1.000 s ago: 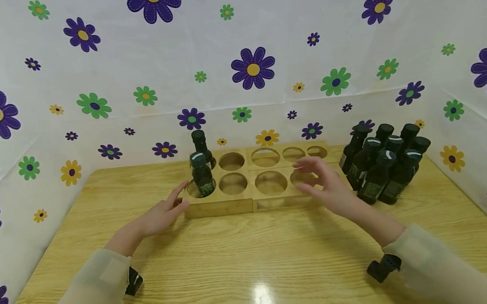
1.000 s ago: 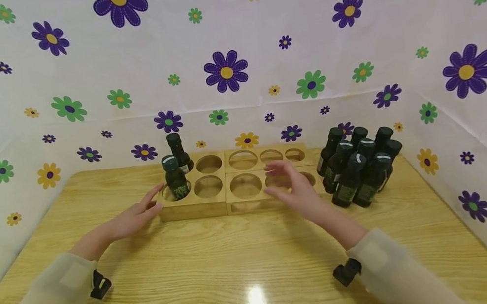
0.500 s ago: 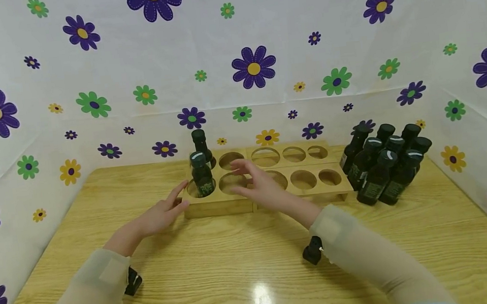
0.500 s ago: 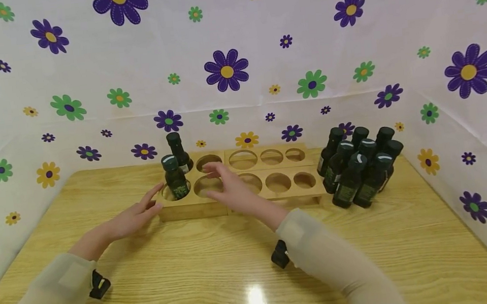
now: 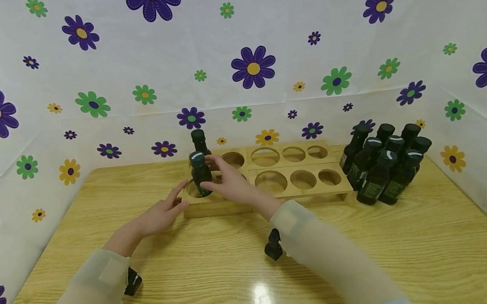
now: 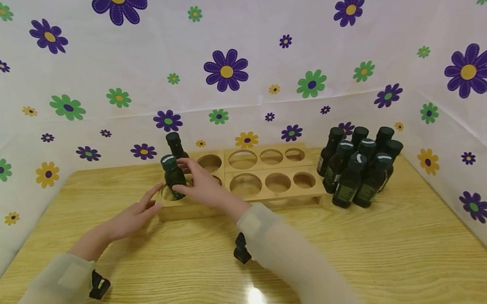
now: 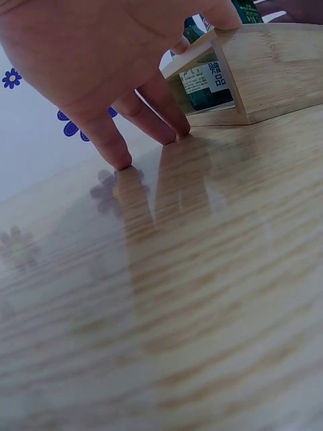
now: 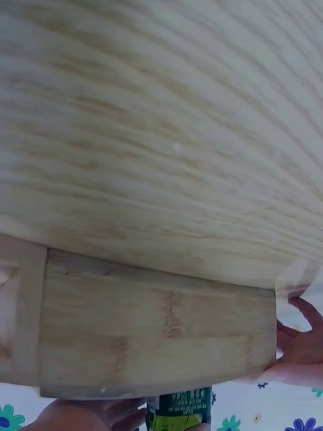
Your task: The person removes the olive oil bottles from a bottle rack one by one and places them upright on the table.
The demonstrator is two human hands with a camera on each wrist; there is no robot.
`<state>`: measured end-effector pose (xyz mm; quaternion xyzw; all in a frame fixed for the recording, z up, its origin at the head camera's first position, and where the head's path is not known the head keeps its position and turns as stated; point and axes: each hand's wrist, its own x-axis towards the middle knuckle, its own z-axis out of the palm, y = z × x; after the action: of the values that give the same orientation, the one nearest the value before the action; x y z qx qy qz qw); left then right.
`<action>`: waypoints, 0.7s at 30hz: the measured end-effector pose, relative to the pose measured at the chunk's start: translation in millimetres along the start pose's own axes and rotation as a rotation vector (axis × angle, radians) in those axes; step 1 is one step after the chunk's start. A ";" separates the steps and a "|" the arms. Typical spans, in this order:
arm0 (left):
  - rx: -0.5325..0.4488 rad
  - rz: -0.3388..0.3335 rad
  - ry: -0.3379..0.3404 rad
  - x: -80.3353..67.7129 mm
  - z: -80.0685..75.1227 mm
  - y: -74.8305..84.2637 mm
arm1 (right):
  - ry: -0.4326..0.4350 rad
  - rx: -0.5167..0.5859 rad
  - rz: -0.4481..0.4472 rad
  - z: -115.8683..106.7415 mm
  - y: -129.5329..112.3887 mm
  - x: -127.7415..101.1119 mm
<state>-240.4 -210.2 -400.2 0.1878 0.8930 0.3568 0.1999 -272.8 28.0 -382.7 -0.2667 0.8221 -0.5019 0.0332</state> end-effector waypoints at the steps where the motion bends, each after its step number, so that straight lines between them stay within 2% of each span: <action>1: 0.001 0.003 0.001 0.1 0.0 -0.2 | -0.003 -0.004 0.011 1.7 0.5 1.0; 10: -0.007 0.005 -0.001 -1.1 0.0 1.0 | 0.015 -0.022 0.056 8.7 4.1 2.3; 21: 0.000 0.002 0.001 -1.6 1.0 2.1 | 0.110 0.018 0.033 9.5 3.7 0.0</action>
<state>-238.1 -209.0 -399.0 0.1884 0.8930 0.3568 0.1992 -271.2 21.6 -390.5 -0.2247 0.8226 -0.5224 -0.0014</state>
